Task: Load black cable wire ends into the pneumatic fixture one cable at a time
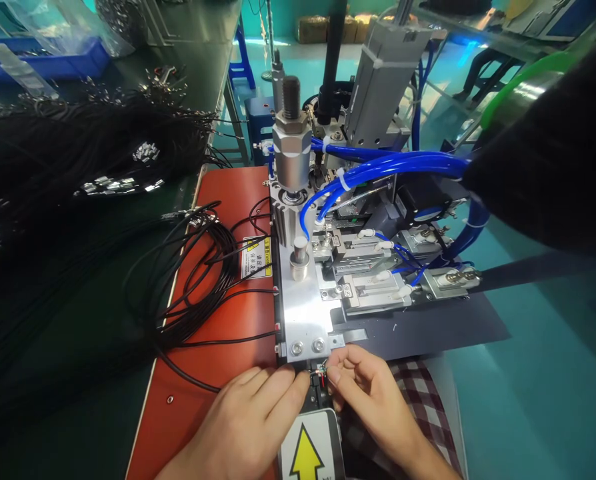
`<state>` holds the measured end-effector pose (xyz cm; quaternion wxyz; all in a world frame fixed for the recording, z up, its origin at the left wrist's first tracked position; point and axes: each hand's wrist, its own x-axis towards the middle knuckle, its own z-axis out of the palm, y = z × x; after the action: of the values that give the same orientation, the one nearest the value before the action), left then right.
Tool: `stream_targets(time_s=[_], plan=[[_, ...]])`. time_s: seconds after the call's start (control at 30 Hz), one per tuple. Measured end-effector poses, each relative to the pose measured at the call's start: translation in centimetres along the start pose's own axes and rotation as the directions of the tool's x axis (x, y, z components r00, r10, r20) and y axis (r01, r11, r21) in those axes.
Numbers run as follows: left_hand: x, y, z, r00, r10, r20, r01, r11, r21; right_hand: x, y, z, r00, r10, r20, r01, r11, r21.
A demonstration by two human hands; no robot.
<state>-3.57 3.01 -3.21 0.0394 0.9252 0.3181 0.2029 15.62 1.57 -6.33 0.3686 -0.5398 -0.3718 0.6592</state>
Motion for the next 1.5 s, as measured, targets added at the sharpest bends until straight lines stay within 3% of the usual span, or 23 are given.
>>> stream_targets(time_s=[0.13,0.27,0.5,0.67,0.73,0.83,0.93,1.0,1.07,1.17,1.27,1.5], plan=[[-0.3,-0.1,0.5,0.997,0.040,-0.073,-0.039,0.999,0.028,-0.1,-0.7,0.3,0.998,0.031,-0.057,-0.036,0.995,-0.096],[-0.6,-0.2,1.0,0.997,0.042,-0.069,-0.037,0.997,0.066,-0.4,-1.4,0.6,0.993,-0.001,-0.118,-0.025,0.976,-0.217],[-0.6,0.0,0.6,0.999,0.038,0.010,-0.039,0.998,0.045,-0.8,-0.3,0.4,0.996,0.084,-0.022,-0.084,0.996,0.013],[-0.4,0.0,0.5,0.998,0.041,0.039,-0.041,0.999,0.006,-1.1,0.8,0.9,0.991,0.128,-0.048,-0.124,0.990,0.069],[-0.4,0.0,0.5,0.998,0.043,0.050,-0.043,0.999,-0.001,-1.4,1.0,1.1,0.993,0.045,-0.111,-0.048,0.998,-0.027],[-0.5,0.0,0.5,0.997,0.045,0.057,-0.045,0.999,0.000,-1.9,1.0,1.0,0.957,-0.204,-0.209,0.132,0.941,-0.312],[-0.6,0.0,0.4,0.998,0.038,0.057,-0.039,0.999,0.005,-2.3,0.6,0.8,0.898,-0.413,-0.152,0.276,0.797,-0.537],[-0.5,0.0,0.3,0.997,0.036,0.062,-0.036,0.999,0.008,-2.4,0.2,0.7,0.884,-0.456,-0.108,0.323,0.759,-0.565],[-0.4,0.0,0.2,0.997,0.039,0.060,-0.039,0.999,0.012,-2.2,-0.2,0.7,0.907,-0.405,-0.120,0.298,0.814,-0.499],[-0.2,0.1,0.1,0.998,0.043,0.056,-0.044,0.999,0.020,-1.7,-0.6,0.7,0.970,-0.201,-0.136,0.157,0.948,-0.277],[-0.1,0.2,-0.1,0.997,0.039,0.071,-0.040,0.999,0.021,-1.3,-0.5,0.8,0.993,-0.052,-0.107,0.042,0.995,-0.094],[0.2,0.1,-0.4,0.997,0.035,0.065,-0.037,0.999,0.016,-1.0,0.3,0.1,0.996,-0.009,-0.086,0.010,1.000,0.004]])
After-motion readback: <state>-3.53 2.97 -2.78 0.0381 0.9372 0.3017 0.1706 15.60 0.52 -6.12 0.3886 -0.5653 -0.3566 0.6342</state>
